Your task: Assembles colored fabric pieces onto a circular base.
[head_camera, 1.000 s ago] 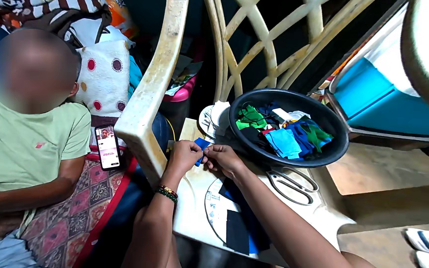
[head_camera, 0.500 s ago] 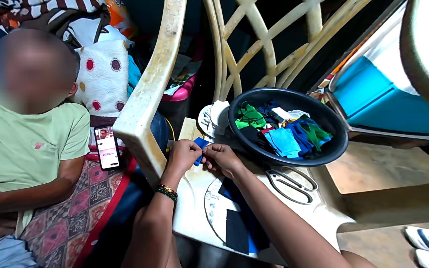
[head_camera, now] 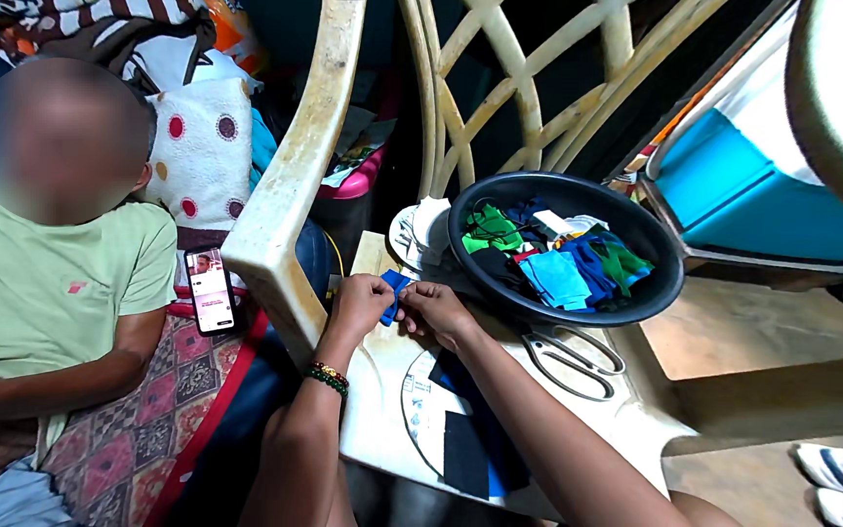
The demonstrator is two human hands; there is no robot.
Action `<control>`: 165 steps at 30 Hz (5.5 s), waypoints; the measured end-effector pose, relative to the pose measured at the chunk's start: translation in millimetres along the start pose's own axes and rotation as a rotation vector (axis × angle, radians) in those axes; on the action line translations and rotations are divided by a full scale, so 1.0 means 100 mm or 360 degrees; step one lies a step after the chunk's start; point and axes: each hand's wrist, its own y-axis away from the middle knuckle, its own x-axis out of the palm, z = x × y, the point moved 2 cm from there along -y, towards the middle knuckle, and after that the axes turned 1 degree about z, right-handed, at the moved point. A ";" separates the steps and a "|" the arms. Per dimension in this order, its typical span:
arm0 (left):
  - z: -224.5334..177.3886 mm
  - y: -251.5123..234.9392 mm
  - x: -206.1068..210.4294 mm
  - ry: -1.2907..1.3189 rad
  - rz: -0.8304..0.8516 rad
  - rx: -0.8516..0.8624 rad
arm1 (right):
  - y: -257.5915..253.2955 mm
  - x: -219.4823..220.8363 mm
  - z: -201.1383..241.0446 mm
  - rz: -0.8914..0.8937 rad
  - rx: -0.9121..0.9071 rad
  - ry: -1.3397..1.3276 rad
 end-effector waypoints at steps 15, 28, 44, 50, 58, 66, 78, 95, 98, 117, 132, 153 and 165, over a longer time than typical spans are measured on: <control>-0.01 0.00 0.00 0.0005 0.0014 -0.0035 | -0.04 0.01 0.00 -0.0049 0.0040 -0.0056; -0.04 -0.01 0.04 -0.0029 -0.0087 -0.0075 | -0.02 0.03 -0.01 -0.0079 0.0015 -0.0066; 0.01 0.07 -0.01 0.0294 -0.0195 -0.0176 | 0.14 0.12 0.06 -0.0611 -0.1069 0.1088; 0.02 0.07 -0.02 0.0235 -0.0200 -0.0130 | 0.03 0.21 0.04 -0.0293 -0.0952 0.1287; -0.05 0.21 -0.03 0.0444 -0.0604 0.0110 | 0.02 0.20 0.04 -0.0098 -0.0736 0.1431; 0.03 0.53 -0.03 0.1539 -0.0127 0.0432 | 0.32 0.11 0.05 -0.0087 -0.0730 0.0304; -0.04 1.04 0.01 0.1083 0.0744 0.0242 | 1.19 -0.24 -0.24 0.0173 -0.0493 -0.0268; 0.05 1.82 0.65 0.0639 0.0078 0.0345 | 1.44 -0.54 -0.53 0.0259 -0.0906 0.0970; 0.08 1.83 0.70 0.0607 0.0014 0.0341 | 1.40 -0.52 -0.56 0.0272 -0.0962 0.1038; 0.11 1.79 0.74 0.0326 -0.0081 0.0415 | 1.39 -0.53 -0.66 0.0141 -0.1068 0.1110; 0.24 1.74 0.54 0.0107 -0.0201 0.0584 | 1.37 -0.53 -0.69 0.0133 -0.1095 0.1147; 0.21 1.77 0.67 -0.0355 -0.0288 0.0727 | 1.38 -0.53 -0.71 0.0095 -0.1122 0.1138; 0.23 1.79 0.64 -0.0267 -0.0230 0.0835 | 1.37 -0.55 -0.71 0.0119 -0.1090 0.1108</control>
